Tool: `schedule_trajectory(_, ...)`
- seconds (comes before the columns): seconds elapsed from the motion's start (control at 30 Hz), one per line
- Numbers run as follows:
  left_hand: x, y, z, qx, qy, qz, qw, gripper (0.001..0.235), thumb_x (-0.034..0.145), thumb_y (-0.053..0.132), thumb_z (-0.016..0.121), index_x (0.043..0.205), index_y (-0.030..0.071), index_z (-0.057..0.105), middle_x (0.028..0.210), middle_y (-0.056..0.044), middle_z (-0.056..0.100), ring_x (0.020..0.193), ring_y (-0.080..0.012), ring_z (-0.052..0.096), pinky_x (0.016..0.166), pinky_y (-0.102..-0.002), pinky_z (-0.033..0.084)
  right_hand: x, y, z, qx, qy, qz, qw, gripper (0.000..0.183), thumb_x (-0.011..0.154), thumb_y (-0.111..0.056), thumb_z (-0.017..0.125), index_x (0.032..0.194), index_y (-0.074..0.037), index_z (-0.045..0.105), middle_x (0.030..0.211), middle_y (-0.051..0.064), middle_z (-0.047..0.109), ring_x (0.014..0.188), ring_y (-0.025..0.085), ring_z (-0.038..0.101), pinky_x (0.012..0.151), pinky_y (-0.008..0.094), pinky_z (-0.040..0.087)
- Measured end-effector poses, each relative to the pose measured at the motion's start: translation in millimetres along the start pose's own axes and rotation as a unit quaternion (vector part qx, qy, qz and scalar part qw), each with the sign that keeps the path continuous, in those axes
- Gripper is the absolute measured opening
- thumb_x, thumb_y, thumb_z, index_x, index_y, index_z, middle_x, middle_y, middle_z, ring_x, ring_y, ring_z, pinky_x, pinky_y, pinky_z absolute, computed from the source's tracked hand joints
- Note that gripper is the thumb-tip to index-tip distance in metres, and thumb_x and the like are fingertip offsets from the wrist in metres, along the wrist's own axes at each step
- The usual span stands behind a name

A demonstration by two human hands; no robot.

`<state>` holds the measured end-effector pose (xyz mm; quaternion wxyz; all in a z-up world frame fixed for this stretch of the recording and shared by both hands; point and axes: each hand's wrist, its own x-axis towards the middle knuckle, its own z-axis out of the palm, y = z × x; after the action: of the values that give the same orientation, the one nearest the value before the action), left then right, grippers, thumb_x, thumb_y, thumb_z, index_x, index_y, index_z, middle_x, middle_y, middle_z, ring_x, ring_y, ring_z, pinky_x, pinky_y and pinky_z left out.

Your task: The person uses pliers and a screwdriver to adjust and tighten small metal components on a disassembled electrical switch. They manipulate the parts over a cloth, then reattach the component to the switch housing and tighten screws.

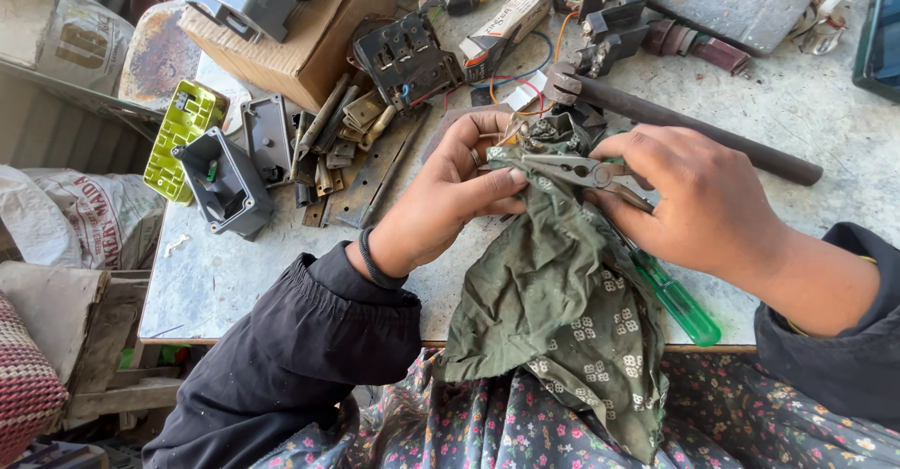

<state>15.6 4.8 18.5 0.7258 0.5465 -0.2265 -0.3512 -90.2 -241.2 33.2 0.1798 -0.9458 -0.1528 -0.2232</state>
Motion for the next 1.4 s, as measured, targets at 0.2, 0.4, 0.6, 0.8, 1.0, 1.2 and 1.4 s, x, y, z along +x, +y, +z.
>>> schedule_trajectory(0.2, -0.4, -1.4, -2.2, -0.029, 0.017, 0.016, 0.999, 0.049, 0.1, 0.007, 0.063, 0.145, 0.009, 0.044, 0.128, -0.001, 0.058, 0.11, -0.0092, 0.062, 0.096, -0.028, 0.057, 5.0, 0.5, 2.2, 0.081, -0.03, 0.015, 0.996, 0.033, 0.084, -0.01, 0.071, 0.11, -0.002, 0.051, 0.116, 0.012, 0.068, 0.09, 0.031, 0.068, 0.074, 0.042, 0.054)
schedule_trajectory(0.4, -0.2, -3.8, -2.8, 0.034, -0.013, 0.086, 0.996, 0.05, 0.107, 0.004, 0.058, 0.155, 0.005, 0.044, 0.124, 0.0, 0.061, 0.112, -0.0058, 0.062, 0.099, -0.026, 0.059, 2.8, -0.1, 5.9, 0.048, -0.002, 0.023, 0.999, 0.03, 0.086, -0.001, 0.064, 0.114, -0.002, 0.054, 0.11, 0.012, 0.068, 0.091, 0.035, 0.066, 0.075, 0.045, 0.052)
schedule_trajectory(0.6, 0.5, -2.3, -4.4, 0.036, 0.033, 0.082, 0.995, 0.047, 0.106, 0.007, 0.061, 0.152, 0.003, 0.052, 0.104, 0.003, 0.063, 0.095, -0.0044, 0.062, 0.085, -0.025, 0.06, 4.0, 0.3, 3.1, 0.012, 0.0, 0.003, 1.0, 0.027, 0.09, -0.001, 0.063, 0.115, -0.001, 0.052, 0.11, 0.013, 0.066, 0.095, 0.037, 0.066, 0.078, 0.046, 0.051)
schedule_trajectory(0.8, 1.4, -2.3, -2.6, 0.098, 0.045, 0.102, 0.989, 0.047, 0.104, 0.008, 0.064, 0.15, 0.005, 0.054, 0.105, 0.005, 0.065, 0.093, -0.0028, 0.061, 0.082, -0.024, 0.06, 4.3, 7.3, 5.0, 0.028, -0.006, -0.002, 1.0, 0.029, 0.092, -0.002, 0.067, 0.118, -0.003, 0.055, 0.103, 0.016, 0.061, 0.1, 0.039, 0.063, 0.083, 0.047, 0.049)
schedule_trajectory(1.0, 1.5, 0.4, 2.7, 0.098, 0.067, 0.075, 0.99, 0.046, 0.103, 0.011, 0.066, 0.147, 0.003, 0.058, 0.107, 0.004, 0.067, 0.095, -0.0017, 0.063, 0.083, -0.023, 0.059, 3.3, 15.2, 10.5, -0.008, 0.02, -0.096, 0.995, 0.045, 0.088, 0.002, 0.067, 0.131, -0.006, 0.055, 0.119, 0.015, 0.057, 0.113, 0.037, 0.058, 0.1, 0.046, 0.05)
schedule_trajectory(1.2, 1.7, 5.9, 4.7, 0.08, 0.094, 0.051, 0.991, 0.046, 0.1, 0.013, 0.067, 0.144, 0.004, 0.06, 0.105, 0.003, 0.071, 0.093, -0.0018, 0.064, 0.082, -0.021, 0.058, 1.6, 5.5, 6.7, -0.072, -0.015, -0.106, 0.992, 0.088, 0.071, -0.021, 0.078, 0.15, 0.002, 0.043, 0.124, 0.017, 0.054, 0.108, 0.036, 0.052, 0.098, 0.047, 0.045)
schedule_trajectory(1.4, -2.6, -0.8, 9.5, 0.027, 0.065, 0.052, 0.996, 0.041, 0.1, 0.011, 0.069, 0.139, 0.003, 0.062, 0.108, 0.002, 0.069, 0.098, -0.0049, 0.065, 0.085, -0.023, 0.058, 0.2, -1.8, 6.5, -0.145, 0.003, -0.082, 0.986, 0.091, 0.07, -0.019, 0.078, 0.151, 0.0, 0.041, 0.122, 0.017, 0.052, 0.109, 0.036, 0.052, 0.098, 0.046, 0.045)
